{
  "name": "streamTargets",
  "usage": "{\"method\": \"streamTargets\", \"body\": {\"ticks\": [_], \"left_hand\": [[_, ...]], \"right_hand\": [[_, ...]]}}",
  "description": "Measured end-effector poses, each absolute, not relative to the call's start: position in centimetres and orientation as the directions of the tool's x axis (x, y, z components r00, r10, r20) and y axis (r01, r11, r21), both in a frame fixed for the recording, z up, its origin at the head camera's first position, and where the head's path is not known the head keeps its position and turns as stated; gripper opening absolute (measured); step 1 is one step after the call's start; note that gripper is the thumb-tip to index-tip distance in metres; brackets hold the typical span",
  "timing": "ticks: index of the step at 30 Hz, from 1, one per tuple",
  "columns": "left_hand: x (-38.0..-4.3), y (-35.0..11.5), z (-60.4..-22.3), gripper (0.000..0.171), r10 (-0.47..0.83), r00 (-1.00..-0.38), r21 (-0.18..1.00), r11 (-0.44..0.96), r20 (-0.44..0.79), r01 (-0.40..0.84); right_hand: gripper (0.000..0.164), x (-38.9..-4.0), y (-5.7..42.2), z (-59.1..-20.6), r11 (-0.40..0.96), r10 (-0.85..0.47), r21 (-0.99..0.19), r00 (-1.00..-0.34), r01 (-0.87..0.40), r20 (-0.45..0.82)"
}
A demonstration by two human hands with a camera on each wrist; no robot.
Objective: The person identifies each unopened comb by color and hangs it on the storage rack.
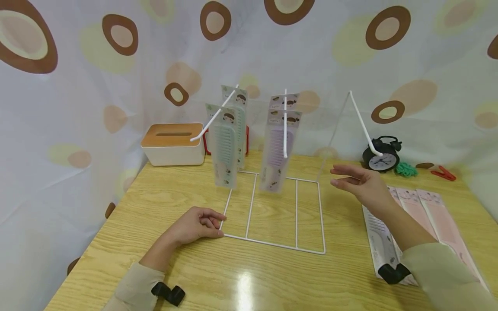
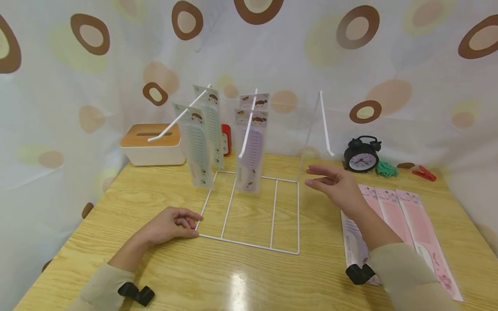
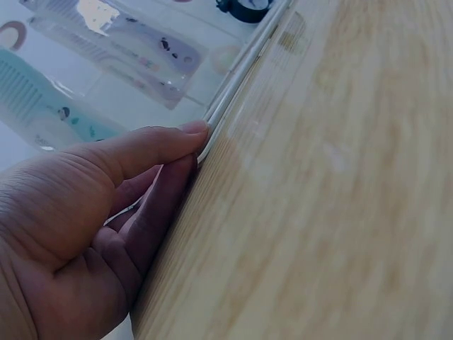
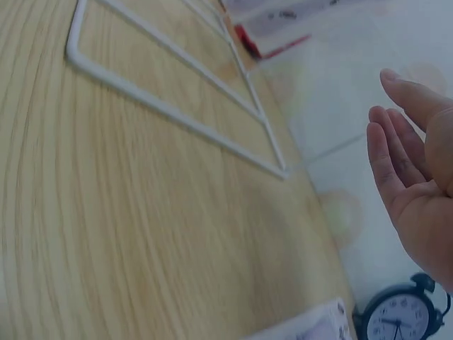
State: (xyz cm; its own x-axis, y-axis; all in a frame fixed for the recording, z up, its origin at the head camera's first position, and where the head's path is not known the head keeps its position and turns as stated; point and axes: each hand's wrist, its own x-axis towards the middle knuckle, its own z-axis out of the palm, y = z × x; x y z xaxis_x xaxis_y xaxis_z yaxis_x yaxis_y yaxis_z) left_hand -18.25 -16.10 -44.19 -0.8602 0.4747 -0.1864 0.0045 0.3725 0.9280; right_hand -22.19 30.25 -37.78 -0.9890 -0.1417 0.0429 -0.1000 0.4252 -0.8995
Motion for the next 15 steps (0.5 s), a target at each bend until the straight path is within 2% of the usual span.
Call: {"method": "streamTargets", "body": {"ticks": [8,15], "left_hand": [[-18.3,-15.9,-44.2,0.043,0.466,-0.862,0.926,0.377,-0.199,-0.01],[-18.3,-16.0,-44.1,0.043,0.464,-0.862,0.928,0.373,-0.202,-0.017]], "right_hand": [[0.061,-22.4,33.9,-39.1,0.628,-0.108,-0.774,-0.994,-0.079,0.014],[0.061,-23.4,36.4,-39.7,0.692,-0.13,-0.718,-0.991,-0.077,-0.019]]}}
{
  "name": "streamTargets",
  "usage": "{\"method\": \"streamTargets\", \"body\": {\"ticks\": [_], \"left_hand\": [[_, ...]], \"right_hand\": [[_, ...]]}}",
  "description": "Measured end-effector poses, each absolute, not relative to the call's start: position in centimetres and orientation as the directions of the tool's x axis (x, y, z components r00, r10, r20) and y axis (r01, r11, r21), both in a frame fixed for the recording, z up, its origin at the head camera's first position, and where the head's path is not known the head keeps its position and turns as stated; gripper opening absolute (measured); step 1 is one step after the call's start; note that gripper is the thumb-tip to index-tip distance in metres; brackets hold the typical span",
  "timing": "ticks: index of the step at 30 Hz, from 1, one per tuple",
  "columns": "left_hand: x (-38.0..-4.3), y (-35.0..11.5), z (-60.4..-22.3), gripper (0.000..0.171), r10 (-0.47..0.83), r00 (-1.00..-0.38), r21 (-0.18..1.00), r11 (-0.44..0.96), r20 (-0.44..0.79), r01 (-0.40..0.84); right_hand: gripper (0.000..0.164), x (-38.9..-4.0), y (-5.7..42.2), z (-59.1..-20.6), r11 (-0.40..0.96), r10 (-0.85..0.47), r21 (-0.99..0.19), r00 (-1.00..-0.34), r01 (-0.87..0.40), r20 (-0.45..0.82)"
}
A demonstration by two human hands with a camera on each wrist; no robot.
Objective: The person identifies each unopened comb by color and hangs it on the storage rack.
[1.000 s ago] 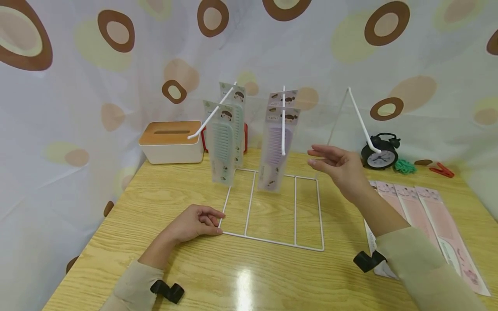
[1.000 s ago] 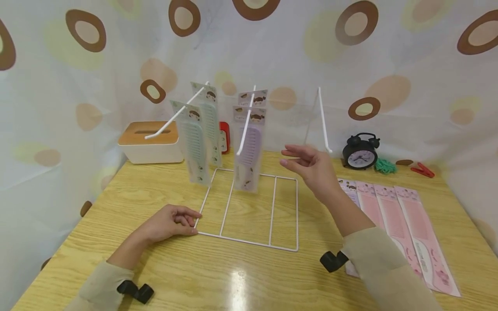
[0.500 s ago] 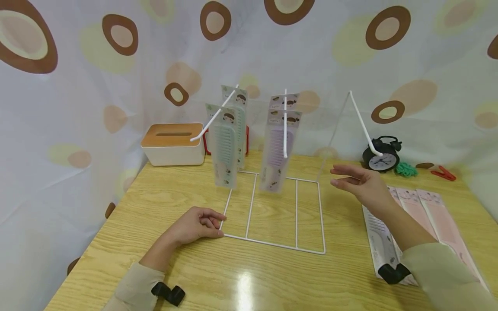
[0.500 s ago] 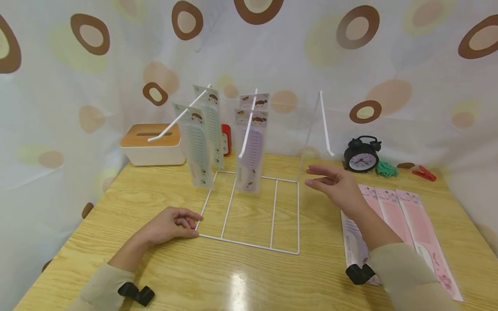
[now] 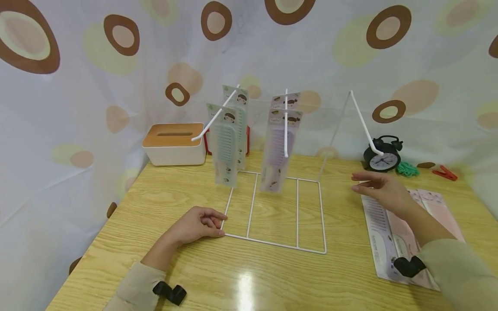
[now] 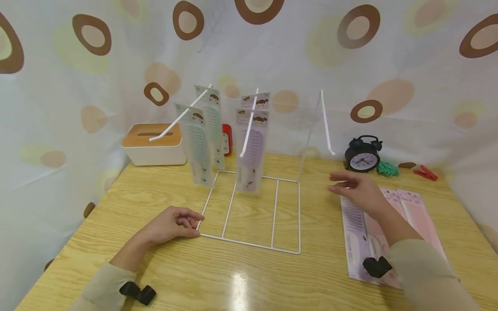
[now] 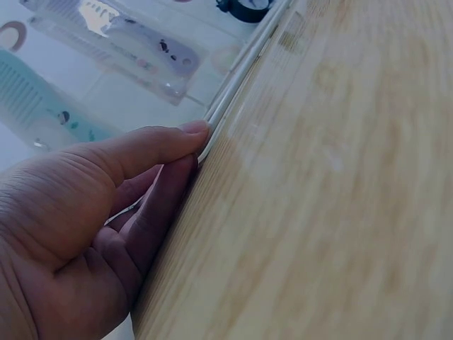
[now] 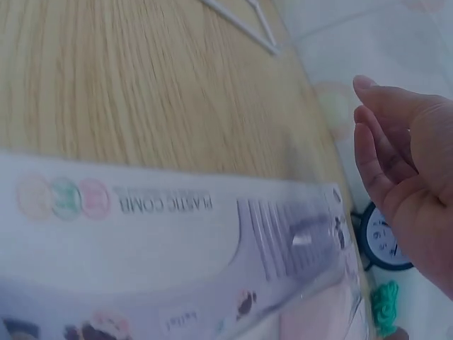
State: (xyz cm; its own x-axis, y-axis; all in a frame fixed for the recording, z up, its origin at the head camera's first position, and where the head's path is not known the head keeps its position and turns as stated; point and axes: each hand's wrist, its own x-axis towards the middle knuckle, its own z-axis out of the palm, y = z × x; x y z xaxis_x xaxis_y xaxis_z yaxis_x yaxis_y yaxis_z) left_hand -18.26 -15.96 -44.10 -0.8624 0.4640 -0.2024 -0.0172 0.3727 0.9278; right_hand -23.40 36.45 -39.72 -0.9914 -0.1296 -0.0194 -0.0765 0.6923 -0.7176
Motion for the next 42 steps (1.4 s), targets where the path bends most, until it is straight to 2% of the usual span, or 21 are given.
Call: {"method": "streamTargets", "body": {"ticks": [5,11,18,25,30,37,42], "left_hand": [[-18.4,-15.9,-44.1,0.042,0.464,-0.864,0.929,0.371,-0.197,-0.013],[-18.4,-15.9,-44.2,0.043,0.464,-0.862,0.929,0.369,-0.202,-0.019],[-18.2,-16.0,-44.3,0.043,0.47,-0.862,0.93,0.368,-0.192,-0.006],[-18.3,-16.1,-44.4,0.043,0.461,-0.864,0.928,0.371,-0.201,-0.017],[-18.3,-16.3,-44.2,0.043,0.455,-0.869,0.923,0.385,-0.195,-0.005],[-18.2,-16.1,-44.0,0.043,0.467,-0.861,0.925,0.379,-0.2,-0.009],[-18.2,-16.1,-44.0,0.044,0.475,-0.858,0.928,0.374,-0.194,-0.002]], "right_hand": [[0.058,-24.0,38.4,-40.7,0.706,-0.174,-0.7,-0.985,-0.111,-0.019],[0.064,-24.2,39.9,-41.7,0.732,-0.133,-0.68,-0.988,-0.04,-0.085],[0.06,-24.7,40.4,-42.2,0.816,-0.111,-0.576,-0.99,-0.038,-0.091],[0.073,-25.2,40.0,-42.2,0.849,-0.115,-0.527,-0.987,-0.041,-0.109],[0.075,-25.7,39.4,-42.6,0.84,-0.071,-0.542,-0.994,-0.013,-0.085],[0.061,-25.4,39.0,-43.5,0.797,0.055,-0.604,-0.998,0.032,0.019],[0.06,-24.8,38.7,-42.9,0.728,0.137,-0.68,-0.99,0.092,0.013]]}}
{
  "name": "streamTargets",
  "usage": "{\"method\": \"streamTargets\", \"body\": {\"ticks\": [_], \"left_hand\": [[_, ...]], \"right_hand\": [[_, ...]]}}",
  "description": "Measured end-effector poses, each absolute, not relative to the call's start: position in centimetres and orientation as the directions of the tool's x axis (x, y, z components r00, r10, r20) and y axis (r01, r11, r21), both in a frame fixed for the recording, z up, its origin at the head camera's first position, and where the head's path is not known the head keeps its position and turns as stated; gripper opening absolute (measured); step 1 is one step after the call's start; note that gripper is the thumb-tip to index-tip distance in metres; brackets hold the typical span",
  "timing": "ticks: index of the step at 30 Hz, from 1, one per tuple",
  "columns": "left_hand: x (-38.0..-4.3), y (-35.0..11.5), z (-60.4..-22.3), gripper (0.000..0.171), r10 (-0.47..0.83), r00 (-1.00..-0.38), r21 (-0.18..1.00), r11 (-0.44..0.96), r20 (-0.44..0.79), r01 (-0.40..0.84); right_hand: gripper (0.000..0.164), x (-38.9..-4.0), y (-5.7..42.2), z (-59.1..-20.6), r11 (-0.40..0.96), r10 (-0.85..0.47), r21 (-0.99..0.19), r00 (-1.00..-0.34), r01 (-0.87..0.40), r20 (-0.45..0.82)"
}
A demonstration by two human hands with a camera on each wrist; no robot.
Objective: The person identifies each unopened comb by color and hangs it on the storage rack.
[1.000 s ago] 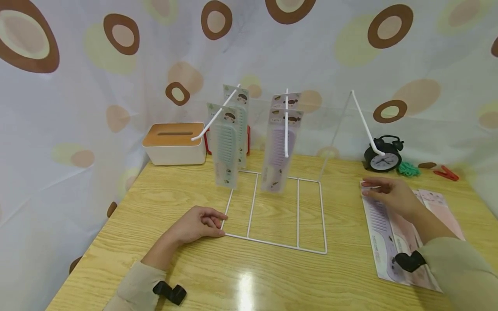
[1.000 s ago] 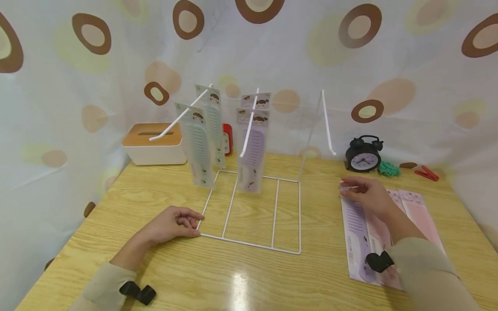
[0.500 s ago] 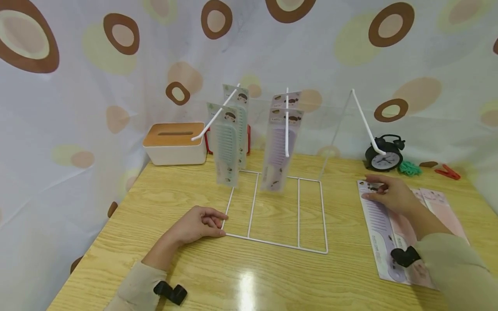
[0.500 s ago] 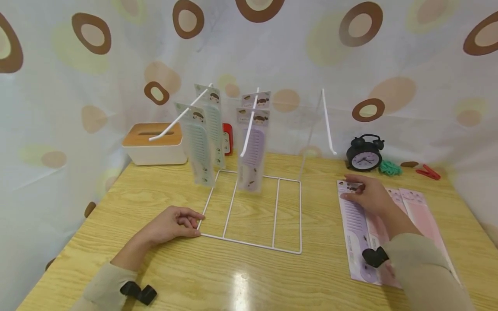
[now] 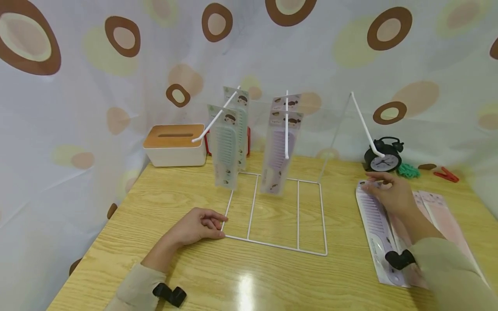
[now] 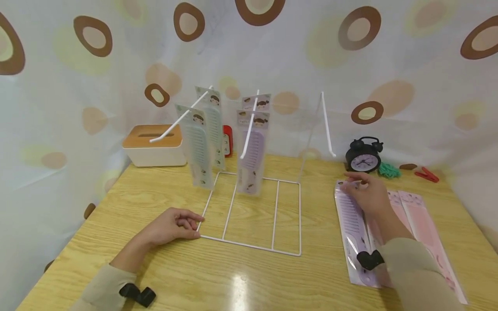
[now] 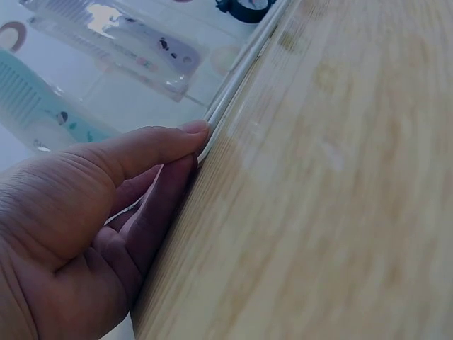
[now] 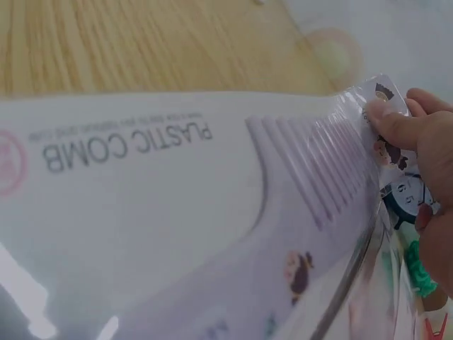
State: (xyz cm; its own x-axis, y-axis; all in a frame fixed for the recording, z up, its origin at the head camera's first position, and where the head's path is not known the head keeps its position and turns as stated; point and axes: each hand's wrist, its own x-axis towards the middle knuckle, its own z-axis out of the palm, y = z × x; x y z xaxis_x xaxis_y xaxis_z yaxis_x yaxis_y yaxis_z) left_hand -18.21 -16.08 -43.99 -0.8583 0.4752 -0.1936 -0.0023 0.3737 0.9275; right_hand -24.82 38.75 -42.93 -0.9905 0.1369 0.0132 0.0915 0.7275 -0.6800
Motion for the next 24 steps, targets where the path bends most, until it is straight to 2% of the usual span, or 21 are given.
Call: {"method": "streamTargets", "body": {"ticks": [3,6,10,15,21,24], "left_hand": [[-18.3,-16.0,-44.0,0.044,0.471,-0.861,0.926,0.377,-0.192,-0.001],[-18.4,-16.0,-44.0,0.044,0.471,-0.86,0.925,0.379,-0.195,-0.002],[-18.3,-16.1,-44.0,0.043,0.467,-0.86,0.923,0.384,-0.204,-0.01],[-18.3,-16.1,-44.2,0.043,0.463,-0.861,0.923,0.385,-0.21,-0.018],[-18.3,-16.1,-44.1,0.043,0.47,-0.86,0.925,0.38,-0.2,-0.007],[-18.3,-16.1,-44.1,0.042,0.465,-0.862,0.925,0.38,-0.201,-0.011]], "right_hand": [[0.062,-24.4,38.7,-42.0,0.685,0.172,-0.722,-0.985,0.099,0.028],[0.055,-23.8,38.5,-40.9,0.628,0.189,-0.776,-0.979,0.06,0.077],[0.047,-22.9,38.0,-39.2,0.515,0.193,-0.856,-0.979,0.038,0.072],[0.052,-21.7,37.0,-37.1,0.496,0.192,-0.866,-0.981,0.066,0.036],[0.056,-19.9,36.3,-35.1,0.487,0.123,-0.872,-0.992,0.054,0.008],[0.045,-19.1,35.9,-34.4,0.322,0.066,-0.946,-0.998,0.023,-0.002]]}}
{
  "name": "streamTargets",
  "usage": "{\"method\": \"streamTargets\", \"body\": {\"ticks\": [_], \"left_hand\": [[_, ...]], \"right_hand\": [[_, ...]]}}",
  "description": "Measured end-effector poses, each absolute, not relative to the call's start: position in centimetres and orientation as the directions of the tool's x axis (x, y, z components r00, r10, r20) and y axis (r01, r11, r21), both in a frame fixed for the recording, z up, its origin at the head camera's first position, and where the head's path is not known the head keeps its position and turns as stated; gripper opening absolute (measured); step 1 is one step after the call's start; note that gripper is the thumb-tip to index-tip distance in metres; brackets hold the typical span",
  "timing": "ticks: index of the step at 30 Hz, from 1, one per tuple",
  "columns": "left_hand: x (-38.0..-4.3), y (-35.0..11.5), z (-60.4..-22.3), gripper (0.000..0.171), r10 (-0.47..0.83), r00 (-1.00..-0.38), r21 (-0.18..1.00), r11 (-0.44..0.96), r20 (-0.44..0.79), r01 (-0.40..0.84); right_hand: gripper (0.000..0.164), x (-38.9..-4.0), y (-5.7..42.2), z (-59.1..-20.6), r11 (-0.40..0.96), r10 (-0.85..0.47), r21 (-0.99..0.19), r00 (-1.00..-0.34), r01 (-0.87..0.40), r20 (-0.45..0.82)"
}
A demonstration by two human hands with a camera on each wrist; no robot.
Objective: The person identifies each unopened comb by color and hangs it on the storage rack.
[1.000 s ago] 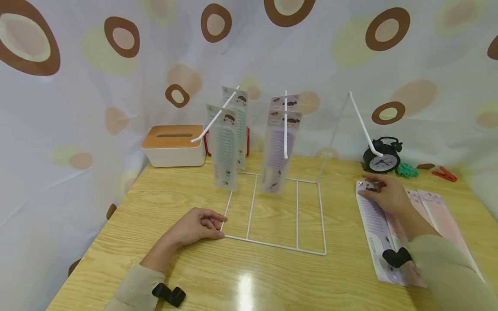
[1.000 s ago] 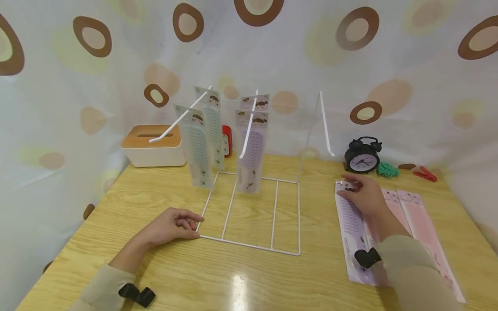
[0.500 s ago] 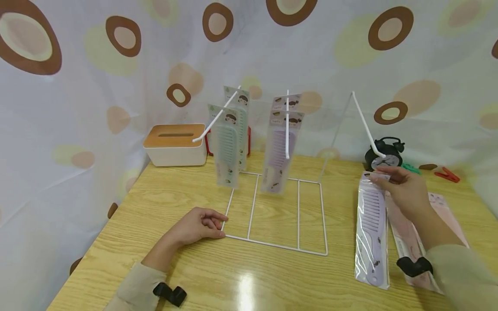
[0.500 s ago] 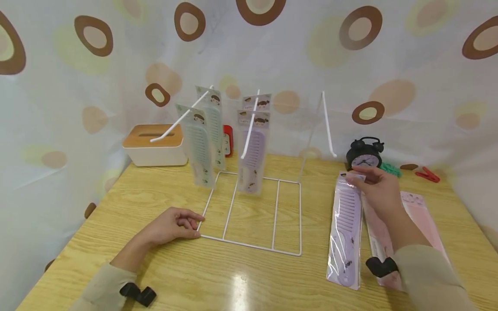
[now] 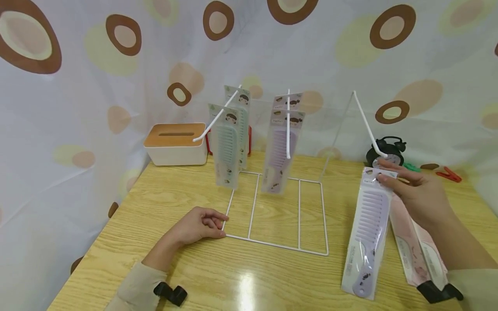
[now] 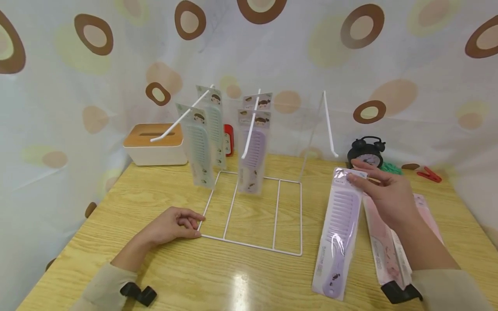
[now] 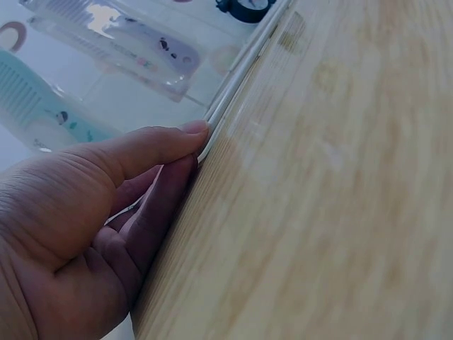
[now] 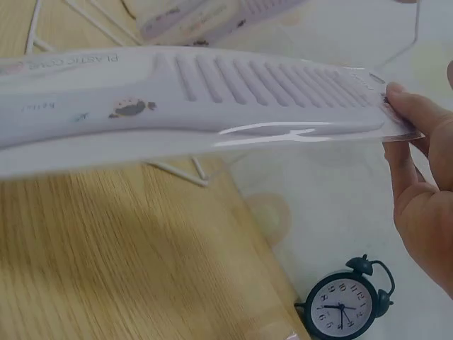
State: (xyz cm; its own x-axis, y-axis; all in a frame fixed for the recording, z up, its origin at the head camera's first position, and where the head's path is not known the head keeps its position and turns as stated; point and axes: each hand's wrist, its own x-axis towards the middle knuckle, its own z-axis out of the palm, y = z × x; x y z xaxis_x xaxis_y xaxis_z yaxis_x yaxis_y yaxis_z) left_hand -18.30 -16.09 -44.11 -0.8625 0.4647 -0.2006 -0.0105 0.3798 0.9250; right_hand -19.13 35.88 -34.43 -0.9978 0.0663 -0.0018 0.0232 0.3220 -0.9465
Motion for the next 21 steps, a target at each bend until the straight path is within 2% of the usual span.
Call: {"method": "streamTargets", "body": {"ticks": [3,5,11,16,19,21], "left_hand": [[-18.3,-16.1,-44.1,0.043,0.468,-0.861,0.924,0.383,-0.198,-0.005],[-18.3,-16.2,-44.0,0.043,0.469,-0.861,0.924,0.383,-0.197,-0.003],[-18.2,-16.2,-43.8,0.044,0.467,-0.861,0.927,0.375,-0.203,-0.015],[-18.2,-16.1,-43.8,0.043,0.471,-0.858,0.931,0.363,-0.205,-0.023],[-18.2,-16.1,-43.9,0.044,0.474,-0.857,0.931,0.365,-0.203,-0.019],[-18.2,-16.1,-44.0,0.044,0.475,-0.857,0.93,0.368,-0.2,-0.013]], "right_hand": [[0.026,-18.4,35.5,-34.1,0.098,0.004,-0.995,-1.0,-0.013,0.013],[0.02,-17.9,35.1,-34.0,-0.057,-0.032,-0.998,-0.999,-0.026,0.028],[0.029,-16.7,33.2,-33.9,-0.304,-0.129,-0.947,-0.981,-0.103,0.148],[0.032,-15.6,31.1,-33.2,-0.316,-0.19,-0.931,-0.949,-0.183,0.251],[0.033,-14.8,29.9,-32.7,-0.264,-0.201,-0.938,-0.938,-0.225,0.281],[0.031,-14.3,29.2,-32.3,-0.179,-0.195,-0.95,-0.937,-0.255,0.288]]}}
